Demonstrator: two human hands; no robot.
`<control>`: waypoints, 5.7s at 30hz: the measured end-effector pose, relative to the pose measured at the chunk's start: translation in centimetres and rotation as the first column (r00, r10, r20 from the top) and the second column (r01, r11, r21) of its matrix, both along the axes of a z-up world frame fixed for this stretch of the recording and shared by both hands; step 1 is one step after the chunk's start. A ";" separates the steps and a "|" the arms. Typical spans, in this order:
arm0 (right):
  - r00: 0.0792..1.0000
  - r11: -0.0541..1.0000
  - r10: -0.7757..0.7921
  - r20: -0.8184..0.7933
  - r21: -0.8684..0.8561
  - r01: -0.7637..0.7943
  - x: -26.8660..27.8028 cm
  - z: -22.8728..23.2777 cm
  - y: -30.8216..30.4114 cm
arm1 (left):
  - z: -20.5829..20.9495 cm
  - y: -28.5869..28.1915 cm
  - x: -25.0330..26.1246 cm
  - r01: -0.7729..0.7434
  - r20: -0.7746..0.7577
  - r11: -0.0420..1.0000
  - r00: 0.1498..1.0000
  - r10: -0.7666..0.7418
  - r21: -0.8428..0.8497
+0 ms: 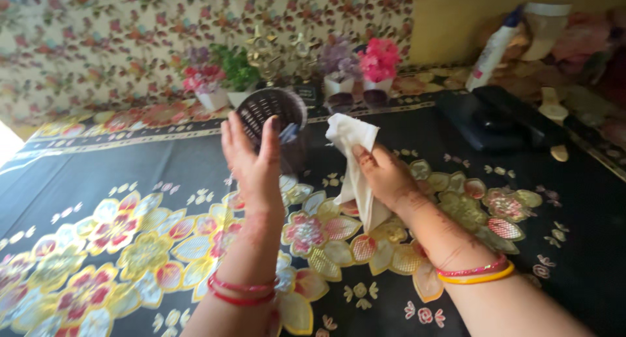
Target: The person wipes a pair of sunglasses with a white cloth, then wipes a small woven basket, and finally wipes the black floral-patterned table surface. The person places the sunglasses and basket on the table after cleaning them.
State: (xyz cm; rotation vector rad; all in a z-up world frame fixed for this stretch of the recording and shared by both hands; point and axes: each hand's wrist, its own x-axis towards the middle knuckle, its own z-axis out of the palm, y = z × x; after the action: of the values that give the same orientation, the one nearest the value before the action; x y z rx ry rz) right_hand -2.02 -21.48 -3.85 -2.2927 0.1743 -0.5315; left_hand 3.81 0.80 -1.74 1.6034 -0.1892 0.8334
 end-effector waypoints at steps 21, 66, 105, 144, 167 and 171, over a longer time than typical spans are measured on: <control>0.985 0.977 0.158 0.066 -0.154 -0.147 -0.2 -0.2 0.5 | 1.2 3.4 -0.2 0.117 0.060 0.916 0.987 -0.152 0.385; 0.726 0.583 0.604 -0.329 -0.438 -0.684 -2.1 1.3 30.6 | -4.0 34.6 -10.9 0.141 -0.203 0.479 0.976 0.079 0.866; 0.828 0.849 0.523 -0.201 0.208 -0.486 2.6 9.6 31.5 | -4.2 36.0 -10.2 0.211 -0.270 0.731 0.962 -0.038 0.649; 0.930 0.707 0.109 -0.350 -0.630 -0.320 -3.7 -1.6 17.0 | -4.1 35.3 -10.1 0.132 -0.201 0.657 0.979 0.031 0.742; 0.804 0.950 -0.171 -0.570 -0.311 -0.018 -7.1 -6.8 12.6 | -4.3 35.3 -10.1 0.147 -0.221 0.563 0.973 0.067 0.814; 0.983 0.483 -0.165 0.080 -0.863 0.151 -8.2 -7.6 2.5 | -3.4 35.0 -10.5 0.196 -0.287 0.551 0.954 0.083 0.811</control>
State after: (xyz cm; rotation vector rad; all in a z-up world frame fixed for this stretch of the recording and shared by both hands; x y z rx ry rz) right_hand -10.21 -18.98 -11.43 -3.3172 0.1370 -0.8372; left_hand -6.73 35.82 -5.17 2.6033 -0.4803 0.4193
